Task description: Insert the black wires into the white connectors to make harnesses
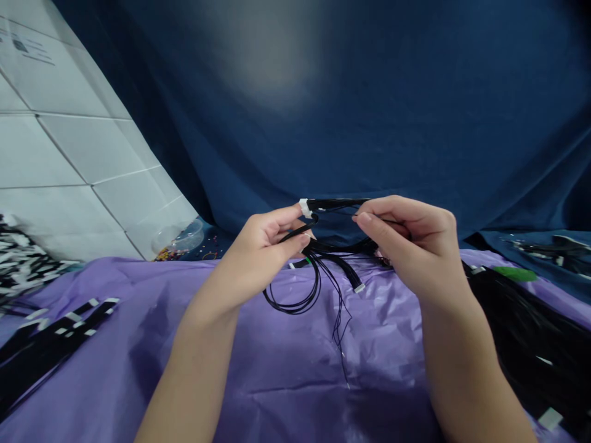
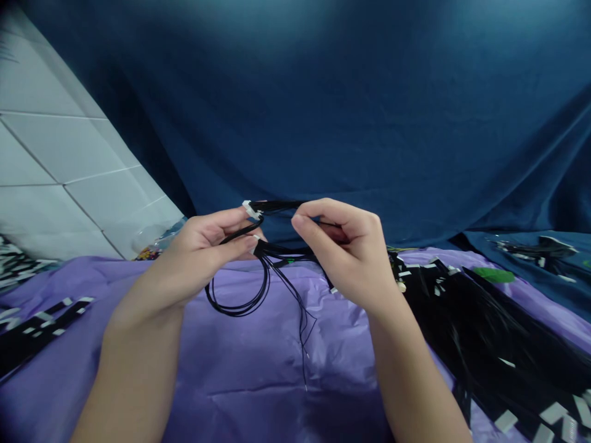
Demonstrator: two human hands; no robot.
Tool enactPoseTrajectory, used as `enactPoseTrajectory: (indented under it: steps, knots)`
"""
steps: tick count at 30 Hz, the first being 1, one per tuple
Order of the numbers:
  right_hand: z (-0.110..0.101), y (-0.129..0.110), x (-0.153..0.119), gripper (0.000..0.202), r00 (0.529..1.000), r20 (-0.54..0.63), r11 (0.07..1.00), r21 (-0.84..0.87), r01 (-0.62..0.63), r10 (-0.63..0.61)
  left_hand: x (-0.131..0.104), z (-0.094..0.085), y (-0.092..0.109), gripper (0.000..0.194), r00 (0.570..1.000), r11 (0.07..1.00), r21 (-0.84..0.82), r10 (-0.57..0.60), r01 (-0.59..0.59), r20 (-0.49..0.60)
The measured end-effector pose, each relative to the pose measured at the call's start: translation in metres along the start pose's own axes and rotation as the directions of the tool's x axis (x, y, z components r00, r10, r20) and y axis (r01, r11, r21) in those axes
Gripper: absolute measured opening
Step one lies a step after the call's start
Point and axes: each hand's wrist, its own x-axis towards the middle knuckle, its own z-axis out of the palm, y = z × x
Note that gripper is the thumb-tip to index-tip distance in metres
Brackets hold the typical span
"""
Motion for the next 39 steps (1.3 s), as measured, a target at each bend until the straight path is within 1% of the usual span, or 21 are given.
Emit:
enactPoseTrajectory:
  steps: [5, 10, 15, 20, 25, 30, 39]
  knots:
    - [0.0004, 0.0003, 0.0010, 0.012, 1.000, 0.011, 0.998, -0.063, 0.016, -0.016, -0.0023, 0.0011, 0.0027, 0.010, 0.999, 1.000, 0.028, 0.012, -0.013, 0.037]
    - [0.0017, 0.0039, 0.0006, 0.011, 0.999, 0.019, 0.997, -0.067, 0.032, -0.030, -0.0035, 0.0004, 0.0041, 0.006, 0.998, 0.999, 0.038, 0.014, -0.017, 0.066]
    - [0.0036, 0.0091, 0.0009, 0.011, 0.997, -0.018, 0.993, -0.089, 0.072, -0.074, -0.0038, 0.0008, 0.0055, 0.005, 0.998, 0.999, 0.036, -0.001, -0.001, 0.062]
    - [0.0044, 0.0076, 0.0015, 0.012, 0.998, -0.001, 0.993, -0.100, 0.062, -0.062, -0.0036, 0.0009, 0.0061, 0.008, 0.997, 1.000, 0.026, 0.002, -0.004, 0.072]
    - [0.0047, 0.0045, 0.0013, 0.013, 0.999, 0.021, 0.995, -0.092, 0.027, -0.025, -0.0034, 0.0015, 0.0062, 0.007, 0.999, 1.000, 0.030, 0.003, -0.005, 0.054]
    - [0.0056, 0.0046, 0.0014, 0.012, 1.000, -0.009, 0.998, -0.060, -0.002, 0.002, -0.0034, 0.0018, 0.0061, 0.007, 0.999, 0.999, 0.046, -0.004, 0.002, 0.053]
    - [0.0097, 0.0058, 0.0013, 0.014, 1.000, -0.029, 0.997, -0.073, -0.006, 0.004, -0.0025, 0.0009, 0.0049, 0.006, 0.999, 0.999, 0.034, -0.016, 0.014, 0.031]
